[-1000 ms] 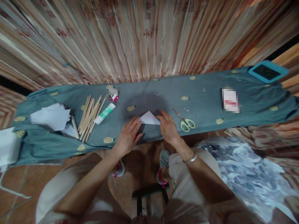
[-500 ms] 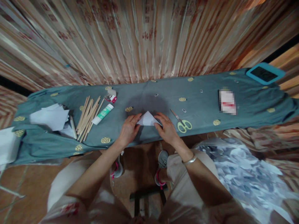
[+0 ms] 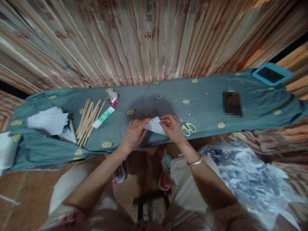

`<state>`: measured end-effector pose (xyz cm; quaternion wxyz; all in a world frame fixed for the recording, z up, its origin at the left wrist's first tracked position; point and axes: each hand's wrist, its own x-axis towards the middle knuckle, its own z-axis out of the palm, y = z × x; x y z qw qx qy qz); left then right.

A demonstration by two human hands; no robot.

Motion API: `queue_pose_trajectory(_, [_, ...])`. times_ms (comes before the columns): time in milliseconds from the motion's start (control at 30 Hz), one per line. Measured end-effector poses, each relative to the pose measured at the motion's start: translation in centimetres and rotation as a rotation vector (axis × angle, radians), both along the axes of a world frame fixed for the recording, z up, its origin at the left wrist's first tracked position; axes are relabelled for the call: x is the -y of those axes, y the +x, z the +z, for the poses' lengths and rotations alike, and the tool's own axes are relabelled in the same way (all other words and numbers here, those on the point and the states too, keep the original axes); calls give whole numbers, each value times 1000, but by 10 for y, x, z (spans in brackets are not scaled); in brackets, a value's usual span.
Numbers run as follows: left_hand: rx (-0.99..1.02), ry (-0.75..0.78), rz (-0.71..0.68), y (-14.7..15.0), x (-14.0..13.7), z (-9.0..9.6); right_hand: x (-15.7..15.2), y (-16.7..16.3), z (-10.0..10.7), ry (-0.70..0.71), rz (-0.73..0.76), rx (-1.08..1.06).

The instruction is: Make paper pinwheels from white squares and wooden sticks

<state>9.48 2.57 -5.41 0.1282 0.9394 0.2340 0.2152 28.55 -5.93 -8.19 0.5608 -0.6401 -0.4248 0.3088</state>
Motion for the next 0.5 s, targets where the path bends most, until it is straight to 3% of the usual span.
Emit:
queue_pose_trajectory(267, [13, 119, -111, -3, 10, 16, 8, 0, 9, -29, -53, 323])
queue_pose_trajectory(500, [-140, 140, -64, -25, -10, -2, 14, 3, 9, 9, 128, 493])
